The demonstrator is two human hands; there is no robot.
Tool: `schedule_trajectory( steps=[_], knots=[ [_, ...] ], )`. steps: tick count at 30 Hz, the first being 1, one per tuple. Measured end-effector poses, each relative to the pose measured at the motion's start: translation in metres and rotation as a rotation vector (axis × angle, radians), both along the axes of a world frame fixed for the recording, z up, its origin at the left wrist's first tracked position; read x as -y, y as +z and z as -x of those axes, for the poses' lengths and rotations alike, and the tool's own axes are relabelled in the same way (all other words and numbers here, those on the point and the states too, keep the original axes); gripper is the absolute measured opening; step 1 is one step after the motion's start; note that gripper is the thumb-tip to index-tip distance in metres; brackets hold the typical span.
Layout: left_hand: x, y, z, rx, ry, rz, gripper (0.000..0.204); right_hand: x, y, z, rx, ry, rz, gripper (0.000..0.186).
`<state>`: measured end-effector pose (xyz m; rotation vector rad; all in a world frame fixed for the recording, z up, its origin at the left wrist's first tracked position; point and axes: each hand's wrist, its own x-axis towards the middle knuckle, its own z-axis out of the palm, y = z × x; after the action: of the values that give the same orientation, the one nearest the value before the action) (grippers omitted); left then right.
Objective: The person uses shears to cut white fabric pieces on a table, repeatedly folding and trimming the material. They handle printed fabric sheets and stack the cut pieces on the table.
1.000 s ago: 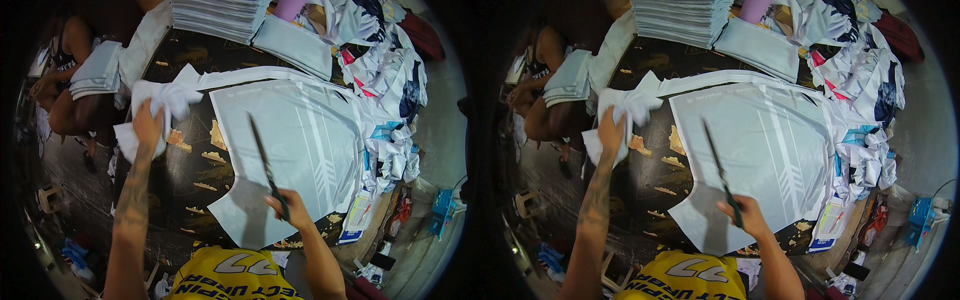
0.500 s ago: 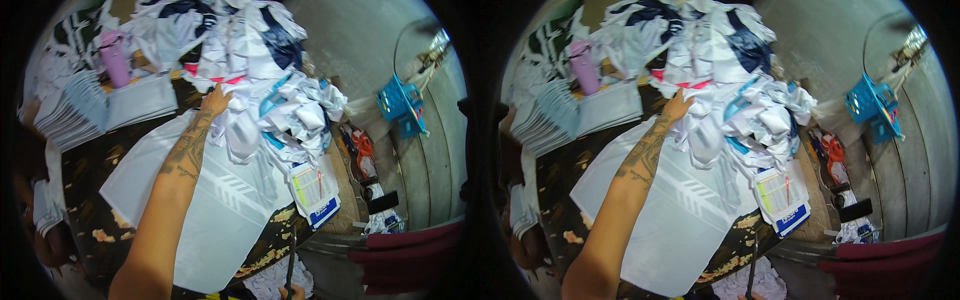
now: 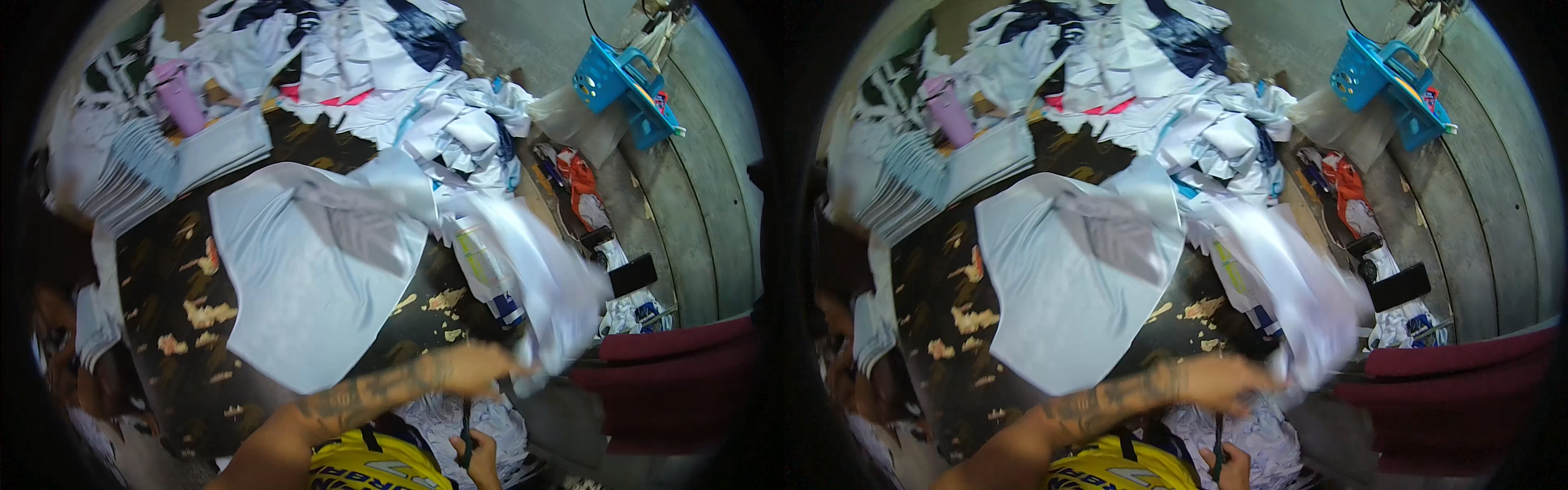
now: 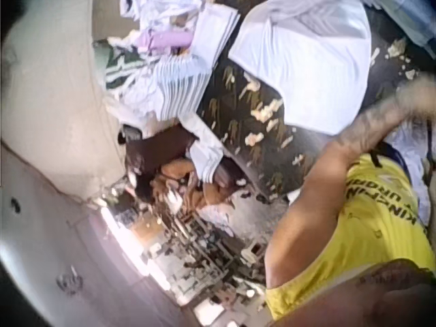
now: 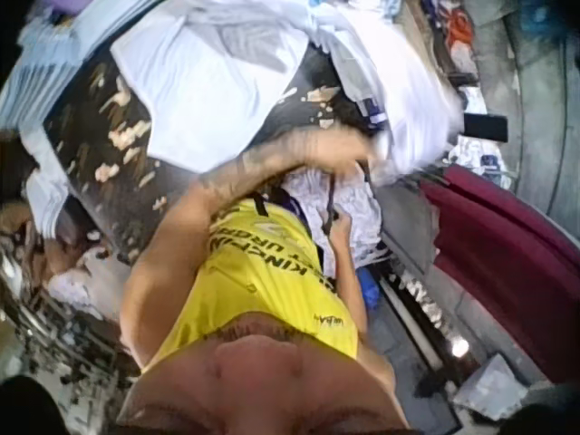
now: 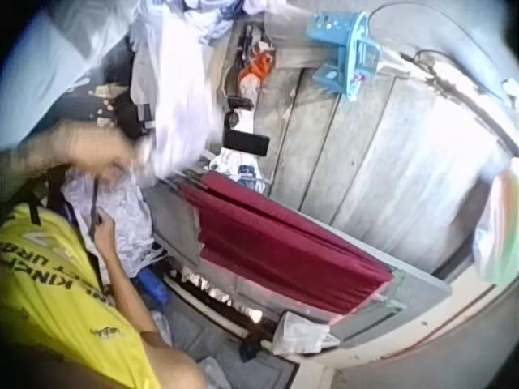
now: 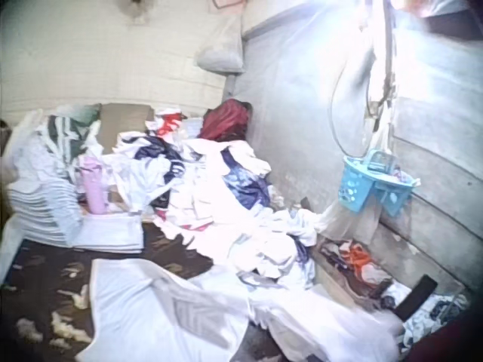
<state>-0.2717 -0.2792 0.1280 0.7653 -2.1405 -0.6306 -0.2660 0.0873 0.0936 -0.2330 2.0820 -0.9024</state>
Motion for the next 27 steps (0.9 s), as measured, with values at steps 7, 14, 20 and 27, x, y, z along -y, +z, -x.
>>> schedule_trajectory(
  steps=[7, 14, 20, 27],
  knots=[
    [-0.037, -0.142, -0.197, 0.713, 0.769, -0.234, 0.104, 0.028, -0.001, 0.053, 0.089, 0.22, 0.104, 0.042],
    [-0.064, -0.141, -0.423, 0.804, 0.667, -0.219, 0.103, 0.11, -0.034, 0.136, -0.56, 0.626, 0.082, 0.032],
    [-0.164, -0.167, -0.576, 0.267, 1.594, -0.496, 0.039, 0.157, -0.045, 0.141, -0.865, 0.693, -0.011, 0.039],
    [-0.186, -0.178, -0.575, 0.165, 1.268, -0.647, 0.036, 0.266, -0.073, 0.04, -0.821, 0.881, 0.609, 0.029]
  ],
)
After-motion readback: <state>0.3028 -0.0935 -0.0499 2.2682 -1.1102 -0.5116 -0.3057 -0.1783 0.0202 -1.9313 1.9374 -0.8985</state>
